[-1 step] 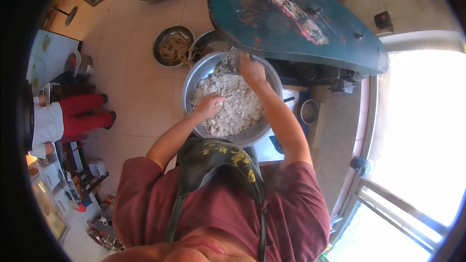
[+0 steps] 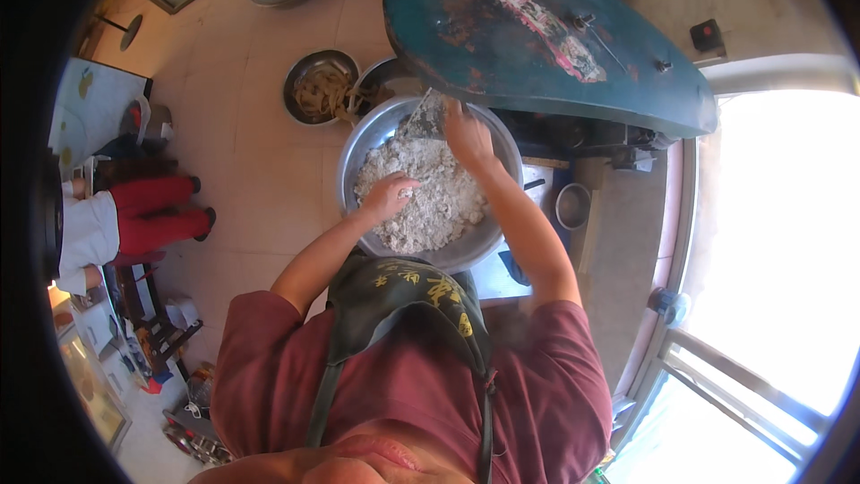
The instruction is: The person mixes and kneads a large quantity of white dough in a large metal basin by hand.
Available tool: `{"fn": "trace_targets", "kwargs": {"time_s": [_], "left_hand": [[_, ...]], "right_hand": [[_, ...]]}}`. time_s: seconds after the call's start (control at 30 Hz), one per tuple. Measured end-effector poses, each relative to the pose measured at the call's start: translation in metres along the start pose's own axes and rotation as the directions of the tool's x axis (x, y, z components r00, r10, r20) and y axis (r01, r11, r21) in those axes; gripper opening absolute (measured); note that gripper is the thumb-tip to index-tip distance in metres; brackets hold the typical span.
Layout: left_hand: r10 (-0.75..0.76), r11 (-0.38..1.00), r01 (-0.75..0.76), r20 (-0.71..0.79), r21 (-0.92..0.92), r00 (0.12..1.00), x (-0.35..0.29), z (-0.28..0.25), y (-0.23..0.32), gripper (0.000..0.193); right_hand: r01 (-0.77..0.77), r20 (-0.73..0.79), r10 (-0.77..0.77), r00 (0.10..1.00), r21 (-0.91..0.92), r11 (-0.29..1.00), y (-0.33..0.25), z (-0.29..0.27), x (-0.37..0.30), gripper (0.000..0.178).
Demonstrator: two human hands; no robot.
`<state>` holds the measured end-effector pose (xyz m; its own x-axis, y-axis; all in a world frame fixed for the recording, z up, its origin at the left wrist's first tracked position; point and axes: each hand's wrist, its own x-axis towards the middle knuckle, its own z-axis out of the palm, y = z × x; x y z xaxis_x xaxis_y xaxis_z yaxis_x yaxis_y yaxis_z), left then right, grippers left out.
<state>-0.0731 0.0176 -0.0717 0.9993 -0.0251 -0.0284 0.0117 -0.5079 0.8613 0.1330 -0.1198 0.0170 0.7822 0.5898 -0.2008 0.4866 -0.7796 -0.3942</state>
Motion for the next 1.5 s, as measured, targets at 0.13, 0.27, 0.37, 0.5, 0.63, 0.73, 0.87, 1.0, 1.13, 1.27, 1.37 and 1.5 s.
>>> {"fn": "trace_targets", "kwargs": {"time_s": [0.13, 0.27, 0.37, 0.5, 0.63, 0.73, 0.87, 1.0, 1.13, 1.27, 1.37, 1.5], "left_hand": [[-0.044, 0.995, 0.036, -0.080, -0.093, 0.996, 0.000, 0.004, 0.018, 0.052], [-0.066, 0.995, 0.067, 0.021, -0.071, 0.998, 0.009, 0.018, 0.014, 0.045], [-0.120, 0.992, 0.120, 0.009, -0.024, 0.993, 0.001, 0.013, 0.005, 0.039], [-0.109, 0.994, 0.109, 0.009, -0.002, 0.994, 0.004, 0.020, 0.006, 0.034], [-0.026, 1.000, 0.026, 0.002, 0.007, 1.000, 0.023, 0.024, 0.033, 0.032], [-0.006, 0.994, 0.015, -0.089, 0.106, 0.996, 0.052, -0.005, 0.058, 0.034], [0.090, 0.935, -0.018, -0.188, 0.355, 0.978, 0.120, -0.027, 0.093, 0.042], [0.258, 0.860, -0.128, -0.204, 0.494, 0.945, 0.146, -0.033, 0.090, 0.041], [0.362, 0.790, -0.188, -0.198, 0.583, 0.911, 0.137, -0.028, 0.079, 0.037], [0.259, 0.885, -0.170, -0.153, 0.433, 0.954, 0.123, -0.027, 0.082, 0.035], [0.133, 0.934, -0.101, -0.070, 0.344, 0.989, 0.071, -0.036, 0.067, 0.035], [-0.042, 0.916, 0.147, -0.276, 0.373, 0.960, -0.016, -0.022, 0.010, 0.033]], "right_hand": [[0.178, 0.063, -0.173, 0.983, -0.083, 0.981, -0.026, -0.004, -0.032, 0.041], [0.103, -0.175, -0.119, 0.977, -0.098, 0.990, 0.010, 0.024, 0.032, 0.040], [0.095, -0.100, -0.095, 0.990, -0.001, 0.995, -0.021, -0.001, 0.004, 0.038], [0.118, 0.149, -0.109, 0.983, -0.050, 0.992, -0.037, -0.012, -0.027, 0.033], [0.001, -0.081, -0.007, 0.997, -0.073, 0.997, 0.014, 0.008, 0.023, 0.034], [0.016, -0.082, -0.019, 0.996, -0.032, 0.999, -0.003, -0.032, -0.018, 0.033], [-0.053, -0.028, 0.053, 0.998, -0.009, 0.999, 0.013, -0.041, -0.036, 0.030], [-0.048, -0.027, 0.051, 0.998, 0.121, 0.991, 0.007, -0.050, -0.049, 0.026], [-0.007, -0.034, 0.014, 0.999, 0.192, 0.981, 0.005, -0.045, -0.057, 0.024], [-0.058, -0.015, 0.060, 0.998, 0.135, 0.989, 0.011, -0.028, -0.019, 0.024], [-0.015, 0.001, 0.015, 1.000, 0.103, 0.995, 0.010, -0.026, -0.025, 0.031], [0.080, 0.072, -0.091, 0.993, 0.143, 0.986, -0.011, -0.043, -0.053, 0.043]]}}
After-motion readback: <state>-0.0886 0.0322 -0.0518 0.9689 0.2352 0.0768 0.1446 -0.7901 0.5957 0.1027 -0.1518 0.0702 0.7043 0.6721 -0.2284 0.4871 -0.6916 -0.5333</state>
